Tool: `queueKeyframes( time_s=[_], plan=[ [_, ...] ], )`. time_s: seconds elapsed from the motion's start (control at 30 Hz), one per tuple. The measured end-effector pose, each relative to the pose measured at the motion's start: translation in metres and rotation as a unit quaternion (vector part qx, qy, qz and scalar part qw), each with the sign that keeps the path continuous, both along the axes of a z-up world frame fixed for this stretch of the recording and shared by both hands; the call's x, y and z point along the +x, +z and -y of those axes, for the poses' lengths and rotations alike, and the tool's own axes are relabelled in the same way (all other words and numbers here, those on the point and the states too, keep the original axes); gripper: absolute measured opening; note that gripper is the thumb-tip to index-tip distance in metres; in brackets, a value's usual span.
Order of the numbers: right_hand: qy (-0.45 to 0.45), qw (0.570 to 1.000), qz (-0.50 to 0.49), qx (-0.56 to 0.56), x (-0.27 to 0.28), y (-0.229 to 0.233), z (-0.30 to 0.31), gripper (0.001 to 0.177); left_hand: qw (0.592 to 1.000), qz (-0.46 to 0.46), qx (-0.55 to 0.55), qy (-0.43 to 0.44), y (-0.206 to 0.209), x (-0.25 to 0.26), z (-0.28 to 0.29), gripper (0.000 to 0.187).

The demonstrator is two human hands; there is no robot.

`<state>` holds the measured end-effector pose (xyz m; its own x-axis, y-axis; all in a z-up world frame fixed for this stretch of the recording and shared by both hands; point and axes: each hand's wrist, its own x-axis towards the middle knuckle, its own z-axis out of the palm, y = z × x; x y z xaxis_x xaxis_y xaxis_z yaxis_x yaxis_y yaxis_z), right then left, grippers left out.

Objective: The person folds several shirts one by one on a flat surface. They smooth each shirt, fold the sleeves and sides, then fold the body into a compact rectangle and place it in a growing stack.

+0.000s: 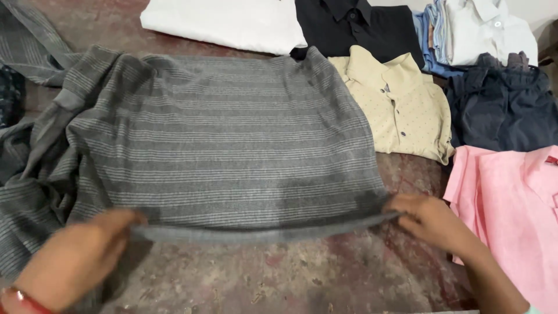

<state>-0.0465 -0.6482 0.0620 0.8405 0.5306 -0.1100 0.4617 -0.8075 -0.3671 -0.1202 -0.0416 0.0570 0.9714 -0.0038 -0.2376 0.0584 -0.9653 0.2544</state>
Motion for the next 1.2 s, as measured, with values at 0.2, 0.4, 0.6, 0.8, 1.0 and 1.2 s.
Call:
queueKeyframes(
  time_s=[0.2, 0.4, 0.6, 0.8, 1.0, 1.2],
  plan=[
    [-0.138, 0.952, -0.012, 0.272, 0.061, -0.042, 0.011, 0.025, 0.976, 0.18, -0.104, 0.065, 0.017, 0.053, 0.002, 0.028],
    [-0.172, 0.916, 0.011, 0.363, 0.098, -0.07, 0.002, 0.026, 0.966, 0.258, 0.007, 0.031, 0.011, 0.1, 0.009, 0.035],
    [-0.253, 0.921, 0.151, 0.253, 0.072, -0.031, -0.05, 0.051, 0.962, 0.242, 0.124, 0.01, 0.011, 0.102, 0.012, 0.033],
    [0.114, 0.939, 0.323, -0.025, 0.017, 0.007, -0.088, 0.067, 0.924, 0.29, -0.007, -0.247, 0.005, 0.079, 0.067, 0.058],
    [0.03, 0.935, 0.308, -0.175, 0.044, -0.012, -0.081, 0.061, 0.905, 0.289, 0.103, -0.294, -0.027, 0.076, 0.109, 0.05],
    [0.014, 0.925, 0.339, -0.171, 0.041, -0.029, -0.059, 0.044, 0.9, 0.306, 0.091, -0.297, -0.036, 0.073, 0.112, 0.05]
  ],
)
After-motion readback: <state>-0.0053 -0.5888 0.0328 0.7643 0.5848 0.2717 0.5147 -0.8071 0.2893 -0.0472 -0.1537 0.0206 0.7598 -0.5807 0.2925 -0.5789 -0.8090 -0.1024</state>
